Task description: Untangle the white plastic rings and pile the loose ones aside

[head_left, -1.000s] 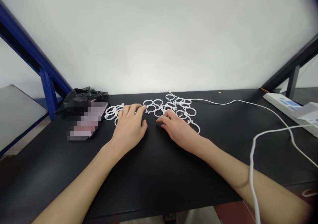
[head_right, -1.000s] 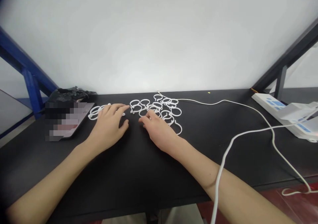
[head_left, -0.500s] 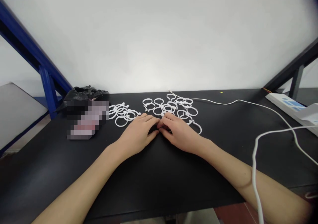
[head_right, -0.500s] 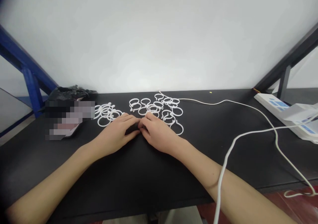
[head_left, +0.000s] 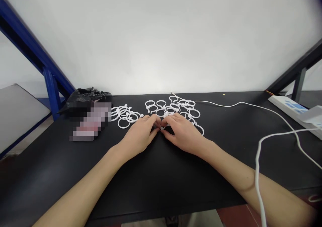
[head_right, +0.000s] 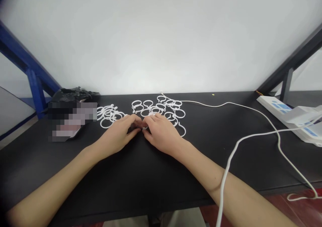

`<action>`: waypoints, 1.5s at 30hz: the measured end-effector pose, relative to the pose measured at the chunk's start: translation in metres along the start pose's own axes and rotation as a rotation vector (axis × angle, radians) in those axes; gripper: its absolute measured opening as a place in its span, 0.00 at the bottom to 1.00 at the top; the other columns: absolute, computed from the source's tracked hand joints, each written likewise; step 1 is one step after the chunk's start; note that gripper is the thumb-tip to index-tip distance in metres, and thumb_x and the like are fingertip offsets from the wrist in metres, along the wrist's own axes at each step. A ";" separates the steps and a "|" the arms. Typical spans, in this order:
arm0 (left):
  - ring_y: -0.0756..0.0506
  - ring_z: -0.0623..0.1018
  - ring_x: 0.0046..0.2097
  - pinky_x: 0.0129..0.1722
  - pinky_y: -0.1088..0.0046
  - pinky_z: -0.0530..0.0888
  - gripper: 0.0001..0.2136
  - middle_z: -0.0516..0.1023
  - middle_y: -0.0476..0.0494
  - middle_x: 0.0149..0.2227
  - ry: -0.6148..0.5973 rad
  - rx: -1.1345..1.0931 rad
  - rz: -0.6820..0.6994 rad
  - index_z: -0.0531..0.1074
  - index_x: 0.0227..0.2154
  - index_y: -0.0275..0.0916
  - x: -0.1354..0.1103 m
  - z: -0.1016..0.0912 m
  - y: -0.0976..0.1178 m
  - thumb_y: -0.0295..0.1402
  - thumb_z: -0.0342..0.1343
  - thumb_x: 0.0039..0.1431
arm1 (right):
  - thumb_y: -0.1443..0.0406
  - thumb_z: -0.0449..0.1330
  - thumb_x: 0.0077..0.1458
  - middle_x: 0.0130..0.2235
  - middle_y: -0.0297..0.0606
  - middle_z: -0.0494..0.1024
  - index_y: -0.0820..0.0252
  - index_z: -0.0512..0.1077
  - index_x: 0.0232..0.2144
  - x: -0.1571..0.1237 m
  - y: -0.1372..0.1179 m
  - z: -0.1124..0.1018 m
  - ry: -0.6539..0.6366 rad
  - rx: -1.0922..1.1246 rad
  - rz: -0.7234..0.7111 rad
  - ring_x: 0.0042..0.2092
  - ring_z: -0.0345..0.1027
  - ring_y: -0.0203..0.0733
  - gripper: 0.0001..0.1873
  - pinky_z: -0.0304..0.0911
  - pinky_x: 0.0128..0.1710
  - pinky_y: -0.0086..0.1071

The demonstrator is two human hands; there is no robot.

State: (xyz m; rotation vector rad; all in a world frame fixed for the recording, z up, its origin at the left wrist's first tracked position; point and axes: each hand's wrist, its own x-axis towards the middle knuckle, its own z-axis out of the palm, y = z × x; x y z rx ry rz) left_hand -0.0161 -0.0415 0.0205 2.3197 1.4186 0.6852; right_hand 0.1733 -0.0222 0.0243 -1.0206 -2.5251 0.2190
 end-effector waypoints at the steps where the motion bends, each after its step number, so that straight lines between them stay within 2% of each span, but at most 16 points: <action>1: 0.44 0.76 0.44 0.46 0.63 0.72 0.08 0.77 0.48 0.40 0.006 -0.032 -0.014 0.68 0.40 0.42 0.000 0.000 0.000 0.25 0.51 0.60 | 0.70 0.57 0.58 0.37 0.40 0.76 0.60 0.69 0.37 0.000 0.000 0.000 0.004 0.004 -0.006 0.43 0.66 0.46 0.04 0.64 0.46 0.41; 5: 0.45 0.77 0.45 0.46 0.64 0.72 0.10 0.78 0.49 0.41 0.017 -0.103 -0.037 0.67 0.44 0.44 -0.001 -0.002 0.003 0.26 0.50 0.60 | 0.72 0.56 0.57 0.38 0.40 0.76 0.60 0.69 0.40 -0.001 0.001 0.000 0.079 0.092 0.010 0.42 0.68 0.43 0.09 0.65 0.44 0.39; 9: 0.44 0.76 0.46 0.46 0.65 0.72 0.20 0.75 0.47 0.48 0.045 -0.143 -0.008 0.64 0.54 0.46 -0.003 -0.004 0.011 0.33 0.56 0.59 | 0.72 0.55 0.58 0.39 0.36 0.75 0.57 0.70 0.45 -0.001 -0.002 -0.002 0.289 0.276 0.081 0.38 0.70 0.37 0.13 0.68 0.39 0.32; 11: 0.45 0.76 0.43 0.43 0.67 0.72 0.22 0.75 0.48 0.48 0.039 -0.174 0.007 0.63 0.55 0.47 -0.004 -0.005 0.015 0.37 0.58 0.58 | 0.71 0.56 0.58 0.37 0.35 0.74 0.56 0.72 0.43 -0.001 -0.004 -0.004 0.360 0.317 0.068 0.37 0.70 0.36 0.11 0.68 0.37 0.31; 13: 0.47 0.75 0.39 0.40 0.69 0.72 0.18 0.77 0.49 0.43 0.033 -0.188 0.000 0.66 0.52 0.46 -0.004 -0.004 0.017 0.39 0.58 0.58 | 0.70 0.56 0.58 0.37 0.35 0.74 0.56 0.73 0.40 -0.001 -0.006 -0.004 0.394 0.334 0.038 0.36 0.70 0.36 0.09 0.68 0.37 0.31; 17: 0.49 0.73 0.33 0.34 0.72 0.70 0.10 0.77 0.52 0.35 0.030 -0.178 -0.023 0.71 0.44 0.44 -0.002 -0.005 0.016 0.38 0.54 0.61 | 0.71 0.56 0.58 0.35 0.34 0.73 0.56 0.73 0.38 -0.001 -0.008 -0.005 0.406 0.354 0.011 0.35 0.69 0.35 0.08 0.68 0.37 0.31; 23: 0.49 0.73 0.32 0.34 0.71 0.71 0.17 0.76 0.52 0.35 0.077 -0.181 -0.078 0.70 0.50 0.46 -0.002 -0.012 0.014 0.42 0.57 0.58 | 0.68 0.53 0.62 0.39 0.36 0.74 0.56 0.71 0.41 -0.002 -0.007 -0.006 0.403 0.346 0.038 0.38 0.70 0.37 0.08 0.68 0.39 0.33; 27: 0.48 0.74 0.33 0.32 0.72 0.72 0.18 0.76 0.51 0.35 0.112 -0.190 -0.108 0.70 0.50 0.46 -0.001 -0.013 0.015 0.44 0.58 0.58 | 0.65 0.55 0.63 0.40 0.37 0.75 0.55 0.71 0.43 -0.002 -0.005 -0.006 0.386 0.376 0.079 0.40 0.71 0.38 0.08 0.68 0.39 0.33; 32: 0.48 0.74 0.35 0.35 0.72 0.72 0.18 0.77 0.52 0.37 0.083 -0.212 -0.111 0.70 0.48 0.47 -0.001 -0.011 0.016 0.40 0.62 0.55 | 0.64 0.57 0.62 0.37 0.33 0.79 0.55 0.72 0.39 -0.002 -0.004 -0.004 0.304 0.495 0.137 0.37 0.73 0.36 0.05 0.68 0.38 0.31; 40: 0.45 0.76 0.41 0.42 0.68 0.74 0.19 0.77 0.49 0.43 0.047 -0.190 -0.126 0.69 0.50 0.47 -0.001 -0.006 0.016 0.37 0.62 0.55 | 0.70 0.57 0.61 0.33 0.31 0.79 0.55 0.73 0.32 -0.001 -0.002 -0.005 0.288 0.519 0.125 0.35 0.74 0.35 0.07 0.69 0.37 0.29; 42: 0.44 0.76 0.45 0.45 0.66 0.75 0.18 0.77 0.47 0.46 0.044 -0.146 -0.089 0.68 0.51 0.46 0.000 -0.004 0.014 0.37 0.60 0.57 | 0.68 0.57 0.62 0.34 0.32 0.80 0.54 0.73 0.33 -0.002 -0.001 -0.004 0.287 0.484 0.111 0.36 0.74 0.36 0.07 0.69 0.38 0.30; 45: 0.42 0.75 0.48 0.48 0.62 0.73 0.16 0.77 0.45 0.47 0.085 -0.011 -0.032 0.68 0.51 0.44 0.001 -0.003 0.009 0.38 0.56 0.61 | 0.64 0.56 0.63 0.41 0.37 0.79 0.55 0.73 0.43 0.000 0.003 -0.003 0.289 0.316 0.073 0.43 0.73 0.40 0.07 0.70 0.44 0.36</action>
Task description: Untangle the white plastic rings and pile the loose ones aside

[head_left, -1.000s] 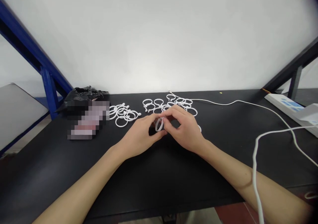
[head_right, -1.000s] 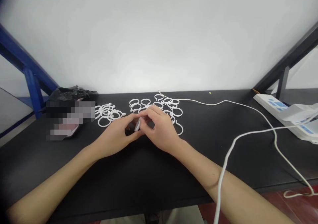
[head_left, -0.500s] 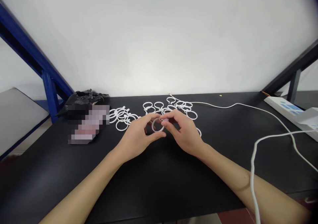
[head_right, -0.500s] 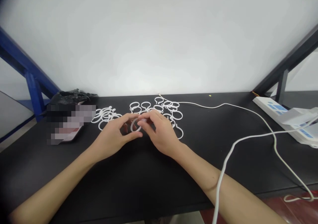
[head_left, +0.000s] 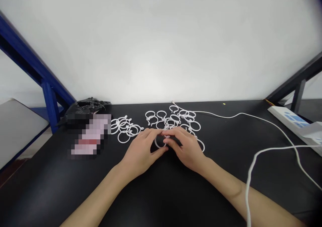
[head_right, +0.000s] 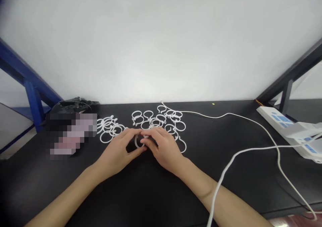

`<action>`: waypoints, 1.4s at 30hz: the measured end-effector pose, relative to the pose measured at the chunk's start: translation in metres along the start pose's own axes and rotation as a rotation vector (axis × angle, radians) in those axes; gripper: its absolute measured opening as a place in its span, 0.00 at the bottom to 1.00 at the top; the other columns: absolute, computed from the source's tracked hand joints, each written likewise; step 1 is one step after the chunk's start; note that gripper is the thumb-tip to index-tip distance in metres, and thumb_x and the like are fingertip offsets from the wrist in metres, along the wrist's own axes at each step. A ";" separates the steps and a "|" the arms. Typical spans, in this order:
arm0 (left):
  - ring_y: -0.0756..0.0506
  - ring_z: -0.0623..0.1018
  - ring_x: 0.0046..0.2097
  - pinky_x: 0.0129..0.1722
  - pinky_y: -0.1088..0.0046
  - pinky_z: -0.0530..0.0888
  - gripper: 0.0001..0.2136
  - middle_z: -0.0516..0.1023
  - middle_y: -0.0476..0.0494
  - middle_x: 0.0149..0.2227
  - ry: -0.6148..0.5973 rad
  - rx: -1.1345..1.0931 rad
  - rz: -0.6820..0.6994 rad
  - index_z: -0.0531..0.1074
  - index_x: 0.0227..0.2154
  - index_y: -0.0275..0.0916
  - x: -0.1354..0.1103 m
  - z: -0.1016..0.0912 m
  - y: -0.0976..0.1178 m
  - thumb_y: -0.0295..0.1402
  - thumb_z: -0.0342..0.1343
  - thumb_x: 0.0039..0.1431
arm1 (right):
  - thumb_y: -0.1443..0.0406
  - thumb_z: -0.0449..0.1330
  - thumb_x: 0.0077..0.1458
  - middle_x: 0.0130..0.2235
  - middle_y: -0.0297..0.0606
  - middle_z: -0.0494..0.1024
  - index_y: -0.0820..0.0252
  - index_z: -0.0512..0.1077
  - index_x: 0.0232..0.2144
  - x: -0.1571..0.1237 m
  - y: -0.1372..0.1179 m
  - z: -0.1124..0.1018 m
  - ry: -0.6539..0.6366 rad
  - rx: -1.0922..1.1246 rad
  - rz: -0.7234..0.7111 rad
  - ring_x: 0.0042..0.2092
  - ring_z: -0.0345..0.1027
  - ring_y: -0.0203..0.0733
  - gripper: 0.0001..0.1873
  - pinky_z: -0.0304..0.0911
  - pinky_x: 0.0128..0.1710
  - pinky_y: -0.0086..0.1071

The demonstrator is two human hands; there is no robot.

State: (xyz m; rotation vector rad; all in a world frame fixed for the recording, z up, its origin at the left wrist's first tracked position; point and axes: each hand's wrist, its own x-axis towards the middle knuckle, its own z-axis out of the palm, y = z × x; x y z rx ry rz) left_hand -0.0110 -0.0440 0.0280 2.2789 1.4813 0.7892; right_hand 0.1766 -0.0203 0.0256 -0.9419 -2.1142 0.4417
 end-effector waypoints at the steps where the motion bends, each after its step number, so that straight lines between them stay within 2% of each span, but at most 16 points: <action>1: 0.41 0.75 0.48 0.49 0.60 0.72 0.15 0.77 0.44 0.47 0.039 0.066 0.013 0.68 0.51 0.43 0.001 0.000 -0.003 0.38 0.55 0.62 | 0.62 0.56 0.63 0.44 0.40 0.78 0.55 0.71 0.47 0.001 0.002 0.000 0.008 -0.081 -0.017 0.47 0.71 0.43 0.10 0.69 0.48 0.39; 5: 0.36 0.71 0.52 0.52 0.54 0.69 0.17 0.76 0.38 0.50 0.180 0.366 -0.003 0.66 0.54 0.39 0.003 -0.003 -0.017 0.34 0.51 0.64 | 0.58 0.56 0.63 0.58 0.48 0.70 0.58 0.67 0.56 0.008 0.016 0.000 0.019 -0.406 -0.018 0.61 0.59 0.53 0.21 0.59 0.59 0.52; 8: 0.33 0.70 0.53 0.50 0.53 0.69 0.18 0.75 0.36 0.51 0.187 0.532 -0.066 0.66 0.56 0.39 0.004 -0.006 -0.029 0.31 0.49 0.64 | 0.59 0.55 0.63 0.61 0.51 0.66 0.60 0.67 0.57 0.010 0.029 0.002 -0.051 -0.556 0.020 0.65 0.52 0.58 0.21 0.56 0.61 0.56; 14: 0.32 0.71 0.53 0.49 0.53 0.69 0.20 0.74 0.31 0.51 0.095 0.624 -0.167 0.66 0.57 0.32 0.004 -0.006 -0.041 0.30 0.45 0.64 | 0.62 0.55 0.63 0.55 0.50 0.72 0.62 0.71 0.53 0.010 0.033 0.005 -0.151 -0.594 0.110 0.57 0.65 0.55 0.18 0.63 0.57 0.52; 21: 0.33 0.72 0.53 0.49 0.54 0.70 0.19 0.74 0.32 0.52 0.092 0.665 -0.187 0.68 0.54 0.34 0.006 -0.008 -0.043 0.28 0.43 0.63 | 0.64 0.55 0.63 0.52 0.50 0.73 0.60 0.75 0.42 0.010 0.032 0.004 -0.070 -0.588 0.093 0.54 0.67 0.53 0.10 0.65 0.53 0.50; 25: 0.34 0.71 0.54 0.49 0.55 0.70 0.19 0.74 0.33 0.52 0.088 0.697 -0.186 0.70 0.52 0.36 0.005 -0.009 -0.047 0.27 0.43 0.61 | 0.65 0.54 0.63 0.51 0.49 0.74 0.60 0.75 0.39 0.010 0.031 0.003 -0.041 -0.603 0.079 0.51 0.68 0.53 0.10 0.66 0.51 0.49; 30: 0.32 0.70 0.54 0.50 0.52 0.69 0.19 0.73 0.33 0.53 0.111 0.679 -0.159 0.70 0.52 0.37 0.005 -0.011 -0.044 0.27 0.44 0.60 | 0.65 0.53 0.64 0.49 0.48 0.74 0.60 0.74 0.37 0.011 0.029 0.000 0.013 -0.575 0.063 0.50 0.68 0.52 0.10 0.66 0.49 0.48; 34: 0.33 0.67 0.56 0.55 0.50 0.65 0.18 0.71 0.35 0.55 0.141 0.525 -0.068 0.67 0.55 0.38 0.006 -0.010 -0.031 0.32 0.46 0.63 | 0.65 0.53 0.64 0.51 0.49 0.74 0.61 0.73 0.37 0.010 0.023 -0.003 0.047 -0.465 0.051 0.52 0.67 0.52 0.09 0.65 0.51 0.48; 38: 0.37 0.66 0.58 0.58 0.52 0.64 0.21 0.70 0.38 0.56 0.102 0.301 0.029 0.62 0.59 0.41 0.004 0.002 -0.017 0.37 0.48 0.65 | 0.65 0.56 0.62 0.49 0.44 0.76 0.58 0.71 0.32 0.008 0.013 -0.005 0.104 -0.255 0.008 0.52 0.66 0.49 0.06 0.64 0.53 0.46; 42: 0.39 0.65 0.60 0.59 0.54 0.64 0.25 0.68 0.37 0.59 0.053 0.158 0.057 0.56 0.62 0.38 0.002 0.015 -0.006 0.39 0.50 0.65 | 0.65 0.58 0.60 0.46 0.41 0.78 0.56 0.67 0.29 0.006 0.004 -0.003 0.150 -0.075 0.005 0.48 0.68 0.45 0.07 0.65 0.51 0.45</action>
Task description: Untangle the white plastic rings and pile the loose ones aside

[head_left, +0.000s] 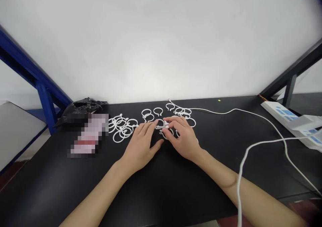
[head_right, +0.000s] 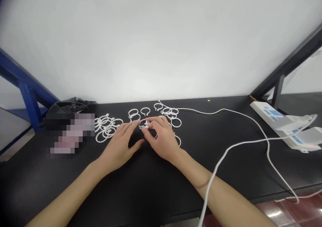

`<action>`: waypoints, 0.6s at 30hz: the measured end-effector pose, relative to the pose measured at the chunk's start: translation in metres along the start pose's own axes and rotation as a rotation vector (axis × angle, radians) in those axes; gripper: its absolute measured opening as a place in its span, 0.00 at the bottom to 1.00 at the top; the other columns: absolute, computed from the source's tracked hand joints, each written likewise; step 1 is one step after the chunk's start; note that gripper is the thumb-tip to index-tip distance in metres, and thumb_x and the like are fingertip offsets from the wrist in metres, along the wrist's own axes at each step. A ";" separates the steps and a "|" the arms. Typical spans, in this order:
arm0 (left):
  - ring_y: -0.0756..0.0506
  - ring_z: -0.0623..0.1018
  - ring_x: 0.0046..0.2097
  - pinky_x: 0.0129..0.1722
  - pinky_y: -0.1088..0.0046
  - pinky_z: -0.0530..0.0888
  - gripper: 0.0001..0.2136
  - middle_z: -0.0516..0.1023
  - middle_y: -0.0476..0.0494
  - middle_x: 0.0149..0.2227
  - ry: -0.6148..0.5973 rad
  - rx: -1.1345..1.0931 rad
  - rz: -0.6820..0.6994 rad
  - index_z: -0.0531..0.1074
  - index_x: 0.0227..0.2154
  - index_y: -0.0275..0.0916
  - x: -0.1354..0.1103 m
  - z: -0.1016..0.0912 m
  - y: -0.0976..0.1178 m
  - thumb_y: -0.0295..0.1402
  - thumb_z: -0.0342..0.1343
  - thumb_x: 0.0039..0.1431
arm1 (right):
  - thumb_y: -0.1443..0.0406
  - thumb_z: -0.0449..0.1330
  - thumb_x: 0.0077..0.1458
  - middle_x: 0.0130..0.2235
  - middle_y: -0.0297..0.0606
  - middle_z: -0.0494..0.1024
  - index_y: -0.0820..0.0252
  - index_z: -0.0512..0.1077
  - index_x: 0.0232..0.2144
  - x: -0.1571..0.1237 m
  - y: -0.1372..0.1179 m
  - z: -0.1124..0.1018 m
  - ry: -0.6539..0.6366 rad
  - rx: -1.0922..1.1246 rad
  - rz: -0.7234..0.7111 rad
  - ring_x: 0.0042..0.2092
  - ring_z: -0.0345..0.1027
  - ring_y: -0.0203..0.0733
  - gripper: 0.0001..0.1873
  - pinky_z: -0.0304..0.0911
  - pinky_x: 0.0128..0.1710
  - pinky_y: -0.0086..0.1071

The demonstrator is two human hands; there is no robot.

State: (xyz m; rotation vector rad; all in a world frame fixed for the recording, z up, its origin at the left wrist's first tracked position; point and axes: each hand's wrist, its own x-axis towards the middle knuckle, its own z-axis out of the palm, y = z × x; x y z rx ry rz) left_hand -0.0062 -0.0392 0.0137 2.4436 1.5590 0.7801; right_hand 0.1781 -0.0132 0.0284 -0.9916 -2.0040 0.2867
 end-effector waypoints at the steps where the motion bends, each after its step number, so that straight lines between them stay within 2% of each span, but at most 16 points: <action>1: 0.39 0.65 0.59 0.59 0.55 0.65 0.25 0.68 0.37 0.59 -0.014 -0.037 0.000 0.55 0.63 0.38 0.000 0.002 0.002 0.40 0.50 0.65 | 0.65 0.58 0.60 0.46 0.40 0.78 0.56 0.67 0.29 -0.001 -0.001 0.001 -0.003 0.044 0.022 0.47 0.69 0.44 0.06 0.65 0.50 0.44; 4: 0.41 0.69 0.55 0.56 0.58 0.68 0.24 0.71 0.39 0.55 -0.062 -0.148 -0.009 0.56 0.62 0.39 0.002 0.004 0.007 0.40 0.48 0.66 | 0.63 0.60 0.58 0.45 0.39 0.77 0.56 0.66 0.35 -0.003 -0.002 0.003 -0.028 0.197 0.140 0.41 0.71 0.40 0.06 0.69 0.44 0.39; 6: 0.41 0.71 0.52 0.53 0.59 0.70 0.22 0.74 0.40 0.52 -0.084 -0.205 -0.027 0.58 0.61 0.40 0.003 0.005 0.008 0.40 0.48 0.67 | 0.63 0.61 0.57 0.44 0.38 0.76 0.55 0.66 0.44 -0.004 -0.002 0.004 -0.043 0.264 0.188 0.39 0.72 0.38 0.13 0.70 0.42 0.37; 8: 0.41 0.72 0.50 0.51 0.60 0.71 0.20 0.75 0.41 0.49 -0.085 -0.241 -0.047 0.62 0.59 0.41 0.003 0.005 0.008 0.38 0.49 0.66 | 0.63 0.60 0.58 0.43 0.37 0.75 0.54 0.67 0.49 -0.005 -0.002 0.006 -0.064 0.272 0.174 0.39 0.72 0.37 0.16 0.70 0.43 0.36; 12: 0.42 0.73 0.47 0.48 0.61 0.72 0.16 0.76 0.43 0.45 -0.071 -0.273 -0.082 0.67 0.53 0.42 0.003 0.006 0.006 0.36 0.53 0.64 | 0.64 0.57 0.62 0.41 0.38 0.74 0.56 0.73 0.41 -0.004 -0.002 0.007 -0.091 0.248 0.114 0.39 0.72 0.37 0.07 0.70 0.41 0.34; 15: 0.42 0.74 0.46 0.47 0.62 0.72 0.16 0.76 0.44 0.44 -0.070 -0.279 -0.100 0.67 0.53 0.43 0.004 0.007 0.004 0.35 0.54 0.63 | 0.64 0.57 0.62 0.42 0.39 0.72 0.57 0.74 0.39 -0.004 -0.001 0.007 -0.060 0.252 0.084 0.39 0.71 0.37 0.06 0.70 0.40 0.33; 18: 0.43 0.73 0.45 0.47 0.63 0.72 0.14 0.75 0.44 0.43 -0.075 -0.259 -0.093 0.68 0.52 0.43 0.005 0.007 0.002 0.33 0.54 0.63 | 0.64 0.58 0.62 0.40 0.38 0.70 0.56 0.75 0.38 -0.005 0.000 0.006 -0.023 0.208 0.030 0.38 0.70 0.37 0.05 0.69 0.39 0.33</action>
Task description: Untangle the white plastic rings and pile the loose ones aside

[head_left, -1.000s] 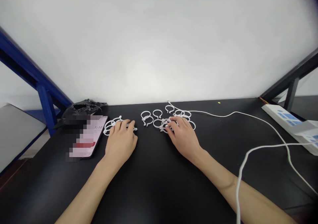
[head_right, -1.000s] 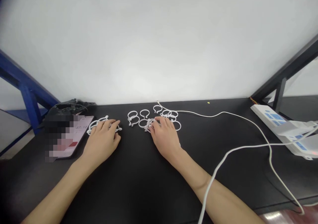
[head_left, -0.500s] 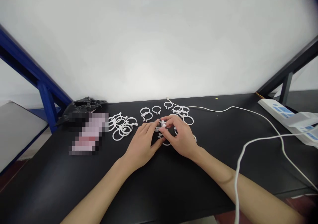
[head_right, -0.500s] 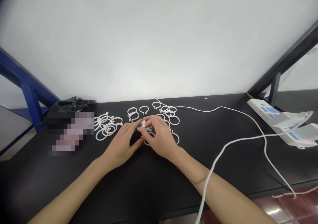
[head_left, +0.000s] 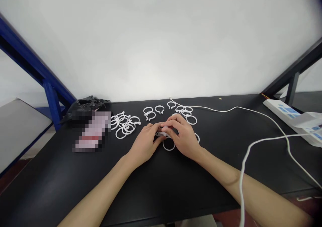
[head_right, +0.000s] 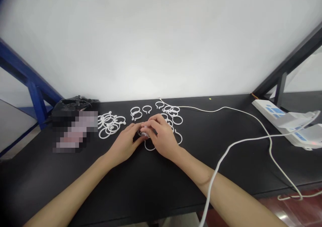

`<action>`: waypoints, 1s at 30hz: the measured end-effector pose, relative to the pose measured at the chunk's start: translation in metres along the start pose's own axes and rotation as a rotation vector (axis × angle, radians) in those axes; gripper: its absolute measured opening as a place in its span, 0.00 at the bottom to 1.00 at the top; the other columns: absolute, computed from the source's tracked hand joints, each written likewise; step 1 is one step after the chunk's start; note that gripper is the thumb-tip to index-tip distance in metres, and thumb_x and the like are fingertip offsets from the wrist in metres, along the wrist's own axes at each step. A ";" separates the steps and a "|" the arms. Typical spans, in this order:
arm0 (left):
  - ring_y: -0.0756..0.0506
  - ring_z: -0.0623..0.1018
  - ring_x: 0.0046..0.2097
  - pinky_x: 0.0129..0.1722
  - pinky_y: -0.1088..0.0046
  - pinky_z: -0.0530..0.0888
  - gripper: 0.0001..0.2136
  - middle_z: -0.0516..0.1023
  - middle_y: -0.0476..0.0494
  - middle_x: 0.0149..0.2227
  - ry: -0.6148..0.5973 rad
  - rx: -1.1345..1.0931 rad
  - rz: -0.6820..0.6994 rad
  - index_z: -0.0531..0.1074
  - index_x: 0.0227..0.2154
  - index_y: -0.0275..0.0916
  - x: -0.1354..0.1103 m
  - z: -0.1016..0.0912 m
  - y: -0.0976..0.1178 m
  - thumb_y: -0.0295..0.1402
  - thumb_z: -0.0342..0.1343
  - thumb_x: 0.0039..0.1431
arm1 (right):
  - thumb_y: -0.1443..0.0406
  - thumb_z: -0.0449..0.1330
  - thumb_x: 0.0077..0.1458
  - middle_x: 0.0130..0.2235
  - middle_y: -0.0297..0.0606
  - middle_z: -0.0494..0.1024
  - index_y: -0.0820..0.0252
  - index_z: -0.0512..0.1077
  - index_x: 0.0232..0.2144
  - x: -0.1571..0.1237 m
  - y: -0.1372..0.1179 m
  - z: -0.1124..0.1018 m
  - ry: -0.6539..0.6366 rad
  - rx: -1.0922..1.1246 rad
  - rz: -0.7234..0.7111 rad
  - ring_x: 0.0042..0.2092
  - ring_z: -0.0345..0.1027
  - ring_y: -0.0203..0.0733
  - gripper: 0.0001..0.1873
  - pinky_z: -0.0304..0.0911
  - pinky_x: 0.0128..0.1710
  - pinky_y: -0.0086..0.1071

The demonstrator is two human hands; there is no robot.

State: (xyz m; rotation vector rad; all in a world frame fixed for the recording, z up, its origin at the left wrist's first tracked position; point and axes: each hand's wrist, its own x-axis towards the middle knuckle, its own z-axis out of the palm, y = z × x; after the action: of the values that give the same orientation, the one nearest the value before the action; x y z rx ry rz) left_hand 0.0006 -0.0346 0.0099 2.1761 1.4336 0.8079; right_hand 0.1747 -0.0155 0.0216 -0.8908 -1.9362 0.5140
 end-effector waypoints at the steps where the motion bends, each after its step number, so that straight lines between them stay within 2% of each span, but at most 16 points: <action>1: 0.43 0.73 0.45 0.46 0.63 0.72 0.13 0.75 0.45 0.41 -0.001 0.015 0.009 0.69 0.51 0.42 0.000 0.000 0.000 0.32 0.54 0.63 | 0.65 0.58 0.62 0.39 0.38 0.70 0.56 0.75 0.37 0.000 0.000 -0.001 0.012 -0.020 -0.018 0.38 0.69 0.37 0.05 0.69 0.39 0.34; 5: 0.43 0.71 0.41 0.43 0.64 0.70 0.07 0.76 0.45 0.36 -0.005 0.080 0.095 0.73 0.41 0.41 -0.001 -0.002 -0.001 0.33 0.51 0.65 | 0.65 0.57 0.62 0.38 0.38 0.71 0.56 0.75 0.37 0.000 -0.003 -0.004 0.067 -0.064 -0.042 0.39 0.69 0.38 0.06 0.68 0.40 0.34; 8: 0.44 0.69 0.39 0.42 0.64 0.69 0.09 0.76 0.45 0.35 0.000 0.124 0.136 0.73 0.35 0.40 -0.002 -0.002 -0.002 0.34 0.49 0.67 | 0.65 0.57 0.62 0.37 0.38 0.71 0.56 0.74 0.37 0.000 -0.005 -0.005 0.091 -0.070 -0.033 0.38 0.69 0.38 0.05 0.68 0.39 0.34; 12: 0.44 0.69 0.38 0.41 0.66 0.68 0.11 0.76 0.46 0.33 0.021 0.116 0.125 0.73 0.34 0.39 -0.002 -0.002 -0.001 0.35 0.47 0.67 | 0.65 0.57 0.62 0.37 0.38 0.71 0.57 0.74 0.37 0.001 -0.007 -0.005 0.119 -0.079 -0.037 0.36 0.68 0.37 0.05 0.68 0.37 0.33; 15: 0.46 0.71 0.36 0.39 0.69 0.67 0.11 0.76 0.48 0.32 0.071 0.030 0.047 0.75 0.35 0.41 -0.001 -0.004 0.001 0.37 0.49 0.67 | 0.65 0.57 0.62 0.37 0.38 0.71 0.57 0.73 0.36 0.002 -0.006 -0.006 0.107 -0.080 -0.024 0.36 0.68 0.37 0.05 0.67 0.36 0.33; 22: 0.49 0.73 0.29 0.31 0.75 0.65 0.12 0.77 0.53 0.27 0.247 -0.222 -0.261 0.75 0.31 0.43 -0.001 -0.016 0.008 0.40 0.50 0.64 | 0.64 0.58 0.62 0.35 0.37 0.71 0.57 0.73 0.36 0.002 -0.008 -0.006 0.052 -0.074 -0.007 0.36 0.68 0.37 0.04 0.67 0.35 0.32; 26: 0.50 0.70 0.25 0.28 0.75 0.64 0.11 0.75 0.53 0.24 0.324 -0.322 -0.308 0.72 0.31 0.41 -0.002 -0.017 0.011 0.41 0.51 0.63 | 0.64 0.59 0.61 0.36 0.37 0.73 0.56 0.74 0.37 0.001 -0.008 -0.005 0.061 -0.077 -0.075 0.37 0.69 0.38 0.04 0.67 0.35 0.32; 30: 0.51 0.70 0.23 0.26 0.76 0.63 0.08 0.74 0.55 0.22 0.351 -0.450 -0.337 0.69 0.33 0.42 -0.003 -0.010 0.010 0.40 0.52 0.62 | 0.64 0.60 0.61 0.34 0.36 0.73 0.56 0.75 0.38 0.000 -0.008 -0.006 0.043 -0.102 -0.129 0.34 0.68 0.36 0.05 0.66 0.31 0.30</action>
State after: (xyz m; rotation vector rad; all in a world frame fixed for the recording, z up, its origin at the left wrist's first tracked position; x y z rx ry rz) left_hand -0.0001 -0.0407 0.0231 1.4616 1.5376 1.2792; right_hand 0.1764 -0.0203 0.0297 -0.8274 -1.9799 0.3205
